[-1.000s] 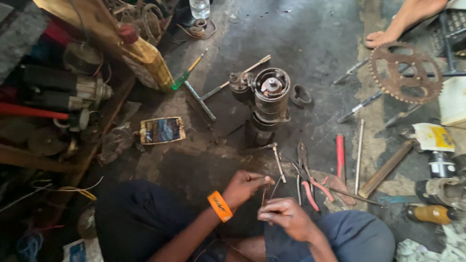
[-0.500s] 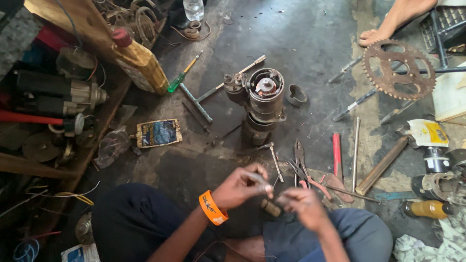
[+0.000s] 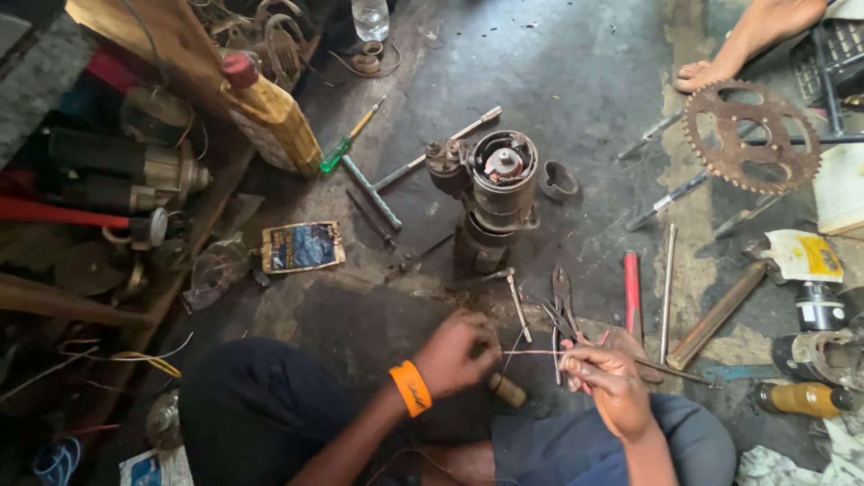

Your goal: The person sits on the floor and uses pliers to strip and twist copper wires attached to a small metal component. They manipulate the wires and the component with both hands, occasionally adjusting their grip and the wire ends.

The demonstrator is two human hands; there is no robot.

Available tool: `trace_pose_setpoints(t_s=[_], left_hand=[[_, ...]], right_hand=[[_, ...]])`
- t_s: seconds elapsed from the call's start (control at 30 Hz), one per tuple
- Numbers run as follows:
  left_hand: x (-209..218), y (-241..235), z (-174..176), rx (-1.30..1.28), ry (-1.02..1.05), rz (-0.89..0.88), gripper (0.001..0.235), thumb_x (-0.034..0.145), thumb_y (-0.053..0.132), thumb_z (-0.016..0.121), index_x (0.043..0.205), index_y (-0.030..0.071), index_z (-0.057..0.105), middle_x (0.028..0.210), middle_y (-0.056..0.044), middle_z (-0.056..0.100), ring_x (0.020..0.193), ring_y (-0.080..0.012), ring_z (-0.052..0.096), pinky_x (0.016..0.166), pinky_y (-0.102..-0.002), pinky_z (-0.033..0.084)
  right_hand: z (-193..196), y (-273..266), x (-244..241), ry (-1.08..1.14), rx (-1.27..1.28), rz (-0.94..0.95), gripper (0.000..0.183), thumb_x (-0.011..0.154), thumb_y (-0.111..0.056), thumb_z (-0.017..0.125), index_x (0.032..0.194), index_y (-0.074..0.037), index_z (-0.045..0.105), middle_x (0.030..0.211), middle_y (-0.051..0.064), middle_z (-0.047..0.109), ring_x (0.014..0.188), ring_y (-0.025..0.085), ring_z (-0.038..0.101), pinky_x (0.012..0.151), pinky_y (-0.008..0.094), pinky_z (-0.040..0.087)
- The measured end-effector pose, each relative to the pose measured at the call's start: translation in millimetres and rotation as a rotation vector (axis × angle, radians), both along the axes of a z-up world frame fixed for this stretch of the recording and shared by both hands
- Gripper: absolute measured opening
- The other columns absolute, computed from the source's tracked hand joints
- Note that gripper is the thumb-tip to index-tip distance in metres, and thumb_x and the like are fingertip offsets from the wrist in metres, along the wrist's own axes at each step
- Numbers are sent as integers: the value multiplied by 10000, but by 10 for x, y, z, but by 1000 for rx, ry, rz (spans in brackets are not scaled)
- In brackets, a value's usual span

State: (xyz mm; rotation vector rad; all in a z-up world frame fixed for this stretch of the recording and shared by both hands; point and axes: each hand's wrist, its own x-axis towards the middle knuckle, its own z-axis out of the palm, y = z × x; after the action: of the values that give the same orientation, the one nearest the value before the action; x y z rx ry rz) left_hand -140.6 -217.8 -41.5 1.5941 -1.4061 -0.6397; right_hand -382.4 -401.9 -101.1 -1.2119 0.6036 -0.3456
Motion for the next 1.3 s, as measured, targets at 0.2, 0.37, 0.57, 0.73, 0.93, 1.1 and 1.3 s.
trace_pose_setpoints(t_s=[0.2,0.37,0.57,0.73,0.93,1.1,1.3], left_hand=[[201,93,194,-67,507,-139,194,943,149,704,839,-3,762,1259,-142,646,1159,-216,578,961,-359,468],[65,66,3,-113,1117,-135,193,1007,141,634,1016,26,789,1338,-123,700,1212,-186,640,1022,-337,487],[-53,-74,-240,64,485,224,226,1000,184,642,1124,51,776,1086,-134,773,891,-162,705,820,-350,540],[5,75,-17,302,122,-24,227,946,228,690,939,15,767,868,-130,751,748,-170,702,731,-321,547],[21,37,62,-174,887,-162,400,1037,187,658,676,21,611,1132,-129,705,1009,-100,657,920,-243,493],[24,4,-181,-8,1078,124,174,1009,185,673,946,70,787,1092,-106,745,881,-89,609,758,-253,439],[2,-26,-312,-27,41,196,231,944,235,691,903,19,759,899,-158,764,788,-224,704,735,-383,536]], right_hand=[[-95,51,124,155,-133,52,201,882,-98,695,942,61,801,786,74,722,639,118,609,607,260,488],[-100,518,437,268,-143,405,188,875,-128,732,973,7,818,818,39,789,663,99,650,621,253,526],[-91,512,351,122,-80,540,193,877,-115,740,928,62,795,840,62,701,660,115,644,589,264,495],[-68,0,23,-95,17,26,257,863,-144,688,965,71,787,864,80,703,661,122,626,588,276,503],[-139,234,302,311,-288,144,226,839,-144,704,968,5,815,835,7,770,712,115,692,662,286,575],[-40,771,547,130,-418,490,164,885,-120,759,909,38,795,792,47,743,743,121,701,651,281,546],[-52,343,256,25,6,159,175,820,-26,702,905,113,764,864,136,718,678,188,644,614,333,511]])
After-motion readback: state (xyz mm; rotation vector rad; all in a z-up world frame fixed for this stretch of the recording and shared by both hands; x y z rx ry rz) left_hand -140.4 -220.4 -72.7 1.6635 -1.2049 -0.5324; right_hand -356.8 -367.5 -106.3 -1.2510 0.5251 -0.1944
